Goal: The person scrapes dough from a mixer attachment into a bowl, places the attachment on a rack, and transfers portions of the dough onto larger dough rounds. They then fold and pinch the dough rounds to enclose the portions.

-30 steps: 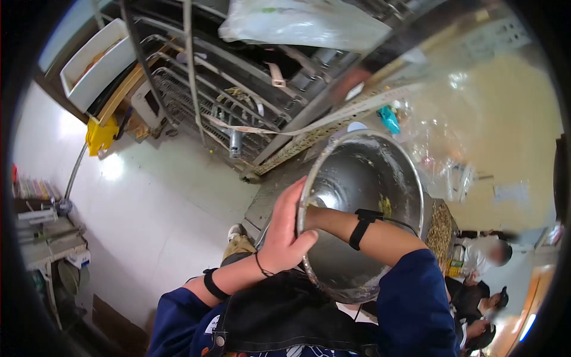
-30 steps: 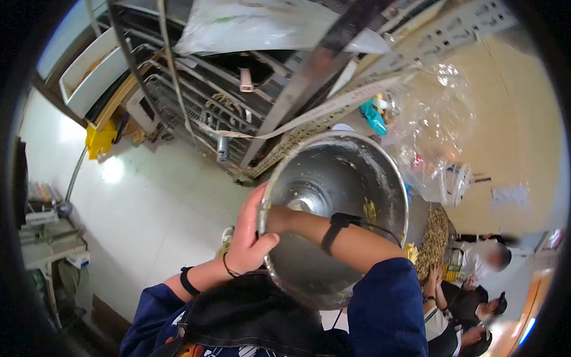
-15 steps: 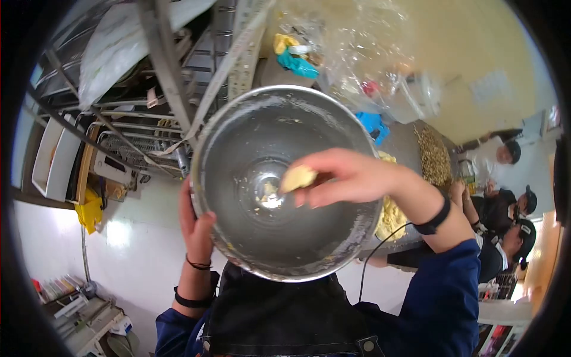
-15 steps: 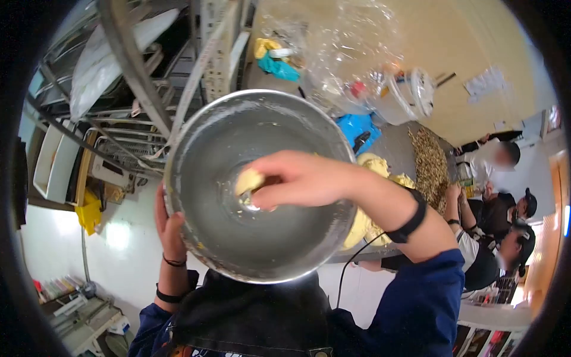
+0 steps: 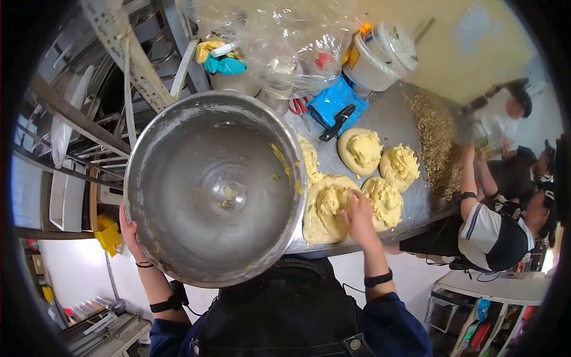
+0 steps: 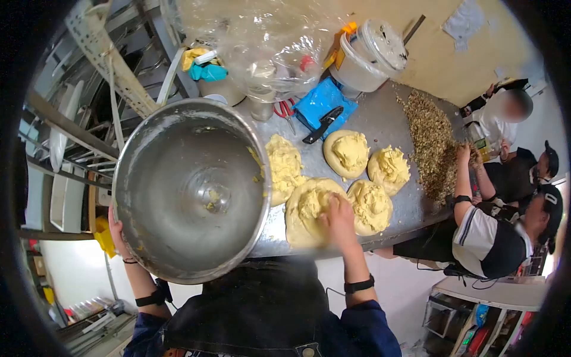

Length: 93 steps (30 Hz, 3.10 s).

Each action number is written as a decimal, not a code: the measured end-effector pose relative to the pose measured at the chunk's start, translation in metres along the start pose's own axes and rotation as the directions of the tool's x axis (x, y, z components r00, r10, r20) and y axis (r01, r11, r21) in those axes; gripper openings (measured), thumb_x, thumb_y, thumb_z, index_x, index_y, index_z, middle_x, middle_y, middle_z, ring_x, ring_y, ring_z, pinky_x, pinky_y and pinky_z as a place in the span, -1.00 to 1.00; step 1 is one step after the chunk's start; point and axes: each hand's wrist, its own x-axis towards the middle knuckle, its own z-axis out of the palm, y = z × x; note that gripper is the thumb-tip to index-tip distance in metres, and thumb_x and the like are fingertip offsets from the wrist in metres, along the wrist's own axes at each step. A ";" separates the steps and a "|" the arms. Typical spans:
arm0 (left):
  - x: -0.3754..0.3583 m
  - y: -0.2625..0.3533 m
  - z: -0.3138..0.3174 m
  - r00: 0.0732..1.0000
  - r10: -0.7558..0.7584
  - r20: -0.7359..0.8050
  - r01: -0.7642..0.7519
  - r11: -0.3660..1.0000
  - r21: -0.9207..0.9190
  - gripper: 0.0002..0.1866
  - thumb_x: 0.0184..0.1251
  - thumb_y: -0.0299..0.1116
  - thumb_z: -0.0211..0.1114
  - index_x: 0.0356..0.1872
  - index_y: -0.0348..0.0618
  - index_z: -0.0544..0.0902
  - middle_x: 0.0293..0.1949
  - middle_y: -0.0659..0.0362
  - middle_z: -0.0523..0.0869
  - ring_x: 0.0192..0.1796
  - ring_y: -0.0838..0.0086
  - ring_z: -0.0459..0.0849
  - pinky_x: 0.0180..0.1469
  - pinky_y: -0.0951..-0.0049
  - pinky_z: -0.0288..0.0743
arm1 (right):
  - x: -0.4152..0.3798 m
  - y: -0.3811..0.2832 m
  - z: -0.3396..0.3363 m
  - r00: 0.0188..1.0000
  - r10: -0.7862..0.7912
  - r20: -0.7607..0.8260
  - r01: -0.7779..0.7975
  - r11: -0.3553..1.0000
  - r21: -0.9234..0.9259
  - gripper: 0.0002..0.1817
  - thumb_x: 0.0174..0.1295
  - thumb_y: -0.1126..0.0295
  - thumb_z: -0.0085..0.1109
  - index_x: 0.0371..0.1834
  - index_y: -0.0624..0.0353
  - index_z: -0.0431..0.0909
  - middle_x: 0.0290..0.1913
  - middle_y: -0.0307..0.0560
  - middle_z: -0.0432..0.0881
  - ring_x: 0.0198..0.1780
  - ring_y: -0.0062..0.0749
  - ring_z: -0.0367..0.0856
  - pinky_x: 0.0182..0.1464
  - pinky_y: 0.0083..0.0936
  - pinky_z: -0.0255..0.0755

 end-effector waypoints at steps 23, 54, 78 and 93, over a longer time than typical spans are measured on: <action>-0.020 0.000 0.008 0.994 0.062 -0.085 -0.063 0.998 -0.012 -0.32 0.06 -0.27 0.08 0.26 -0.37 0.26 0.13 -0.07 0.47 0.13 0.20 0.50 0.17 0.27 0.40 | 0.019 0.058 -0.001 0.998 -0.049 -0.047 0.060 0.966 0.253 -0.79 -0.03 0.47 0.23 -0.74 0.24 0.48 -0.20 0.01 0.55 -0.18 -0.11 0.47 -0.13 -0.29 0.36; -0.055 0.009 -0.060 0.977 -0.164 -0.137 0.172 0.984 0.044 -0.79 -0.07 -0.62 0.11 -0.32 -0.28 0.47 -0.47 0.29 0.51 -0.41 0.66 0.44 -0.34 0.63 0.32 | 0.086 -0.261 -0.031 1.000 -0.030 -0.007 0.026 0.716 0.698 -0.37 0.16 0.45 0.11 0.33 0.13 0.16 -0.52 -0.44 0.33 -0.49 -0.78 0.16 -0.42 -0.77 -0.02; -0.246 0.018 -0.371 0.561 -0.433 -0.706 0.669 0.739 0.078 -0.76 -0.09 -0.67 0.05 -0.33 -0.32 0.56 -0.40 0.24 0.64 -0.37 0.61 0.56 -0.30 0.59 0.41 | -0.027 -0.457 0.292 0.549 -0.337 0.765 -0.285 0.785 0.551 -0.13 0.08 0.33 0.24 0.41 0.10 -0.08 -0.65 -0.22 0.25 -0.62 -0.51 0.28 -0.51 -0.50 0.20; -0.153 -0.123 -0.387 0.538 -0.439 -0.720 0.812 0.498 0.303 -0.82 -0.17 -0.54 0.15 -0.45 -0.35 0.55 -0.57 0.19 0.59 -0.50 0.42 0.56 -0.42 0.42 0.43 | -0.011 -0.383 0.238 0.175 -0.365 0.914 -0.551 0.733 0.398 -0.46 0.29 0.38 0.07 0.32 0.19 0.18 0.14 0.04 0.46 -0.07 -0.38 0.58 -0.05 -0.52 0.44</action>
